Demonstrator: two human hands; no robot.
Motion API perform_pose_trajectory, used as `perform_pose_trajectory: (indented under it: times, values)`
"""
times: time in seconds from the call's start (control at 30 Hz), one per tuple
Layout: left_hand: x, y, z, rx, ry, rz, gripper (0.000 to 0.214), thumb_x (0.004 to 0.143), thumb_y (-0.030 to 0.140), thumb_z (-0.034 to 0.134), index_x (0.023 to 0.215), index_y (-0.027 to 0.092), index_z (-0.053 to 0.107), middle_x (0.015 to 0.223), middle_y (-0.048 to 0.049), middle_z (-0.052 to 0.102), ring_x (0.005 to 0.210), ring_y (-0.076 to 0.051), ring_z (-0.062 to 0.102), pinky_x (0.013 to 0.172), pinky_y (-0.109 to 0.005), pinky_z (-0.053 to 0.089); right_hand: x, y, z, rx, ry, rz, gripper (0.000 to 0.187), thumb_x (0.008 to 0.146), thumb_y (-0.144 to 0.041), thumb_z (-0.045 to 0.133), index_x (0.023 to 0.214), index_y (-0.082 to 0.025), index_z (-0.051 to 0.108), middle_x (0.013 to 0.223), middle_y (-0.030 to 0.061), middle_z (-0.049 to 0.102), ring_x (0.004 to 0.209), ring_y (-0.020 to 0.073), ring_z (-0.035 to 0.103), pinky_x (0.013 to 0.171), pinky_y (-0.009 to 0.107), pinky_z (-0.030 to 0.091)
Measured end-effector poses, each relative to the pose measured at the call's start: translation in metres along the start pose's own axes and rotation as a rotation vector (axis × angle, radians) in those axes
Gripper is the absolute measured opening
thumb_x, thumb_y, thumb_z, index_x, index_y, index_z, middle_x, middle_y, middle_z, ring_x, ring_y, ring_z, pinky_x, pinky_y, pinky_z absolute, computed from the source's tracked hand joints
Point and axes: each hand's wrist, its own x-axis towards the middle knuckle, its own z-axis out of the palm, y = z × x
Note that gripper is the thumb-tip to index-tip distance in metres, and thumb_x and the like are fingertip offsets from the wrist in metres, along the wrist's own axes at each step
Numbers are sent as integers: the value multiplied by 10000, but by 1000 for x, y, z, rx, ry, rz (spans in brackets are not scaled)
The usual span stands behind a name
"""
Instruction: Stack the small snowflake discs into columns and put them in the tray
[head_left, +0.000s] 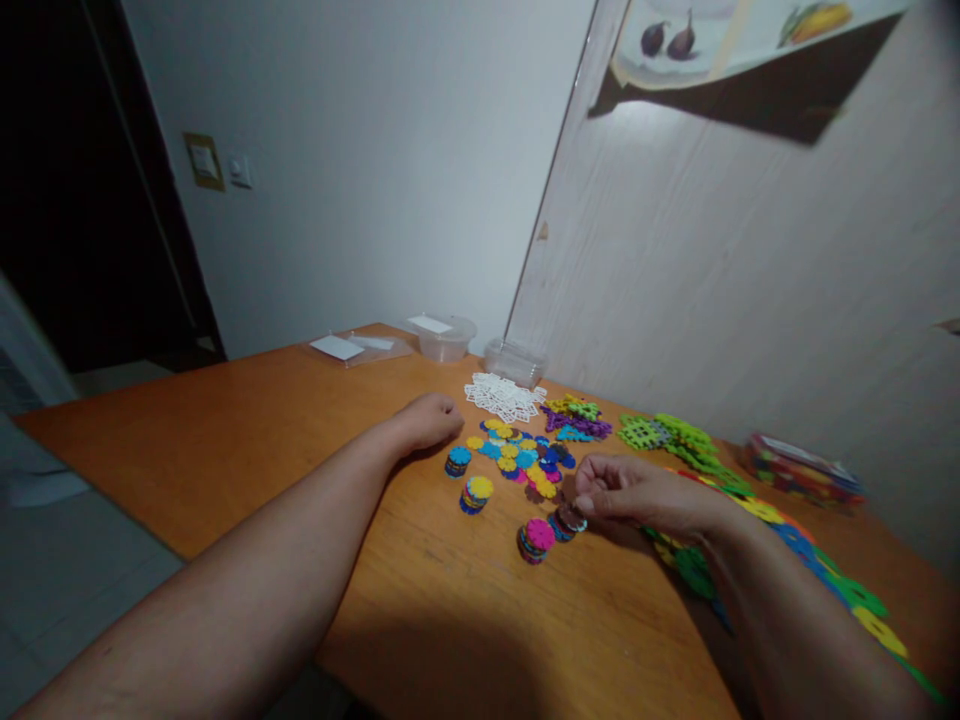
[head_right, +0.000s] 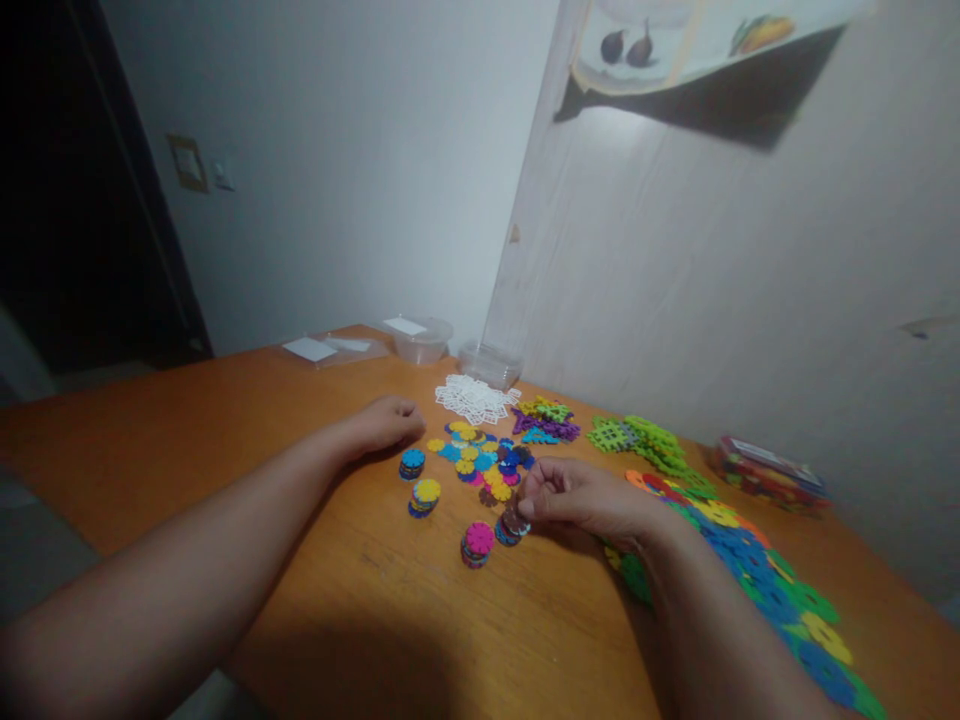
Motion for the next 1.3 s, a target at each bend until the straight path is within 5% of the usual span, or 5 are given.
perform_pose_trajectory:
  times: [0.23, 0.43, 0.73, 1.1, 1.3]
  values:
    - [1, -1, 0, 9, -19, 4, 162, 649, 244, 582, 537, 171, 490, 478, 36, 422, 485, -95, 329, 469, -240, 187, -4, -4, 5, -200, -103, 50, 430, 717, -350, 824, 1017, -231, 540, 825, -33, 581, 646, 89, 488, 530, 195, 353]
    - [1, -2, 1, 4, -8, -2, 148, 647, 233, 564, 535, 173, 488, 490, 31, 432, 489, -100, 338, 467, -248, 189, 4, 3, 6, -382, -61, 45, 290, 774, -335, 770, 975, -219, 597, 740, -39, 525, 622, 88, 449, 513, 198, 345]
    - [2, -3, 1, -12, -30, -12, 162, 649, 227, 556, 519, 176, 473, 473, 33, 410, 465, -97, 335, 455, -246, 189, 0, 0, 4, -244, -50, 40, 340, 768, -425, 754, 986, -228, 584, 798, -20, 572, 642, 99, 473, 538, 205, 355]
    - [6, -9, 5, -33, 12, 24, 163, 673, 266, 545, 549, 180, 484, 483, 36, 434, 469, -98, 349, 446, -239, 185, 19, 22, -27, -536, 626, 25, 201, 804, -403, 530, 759, -207, 515, 590, -41, 472, 497, 104, 393, 470, 233, 294]
    - [10, -12, 7, -23, 95, 89, 159, 699, 280, 541, 588, 167, 532, 552, 24, 508, 543, -109, 428, 470, -225, 227, 31, 15, -33, -869, 713, 33, 171, 787, -318, 559, 837, -181, 651, 697, 17, 596, 650, 166, 524, 558, 261, 338]
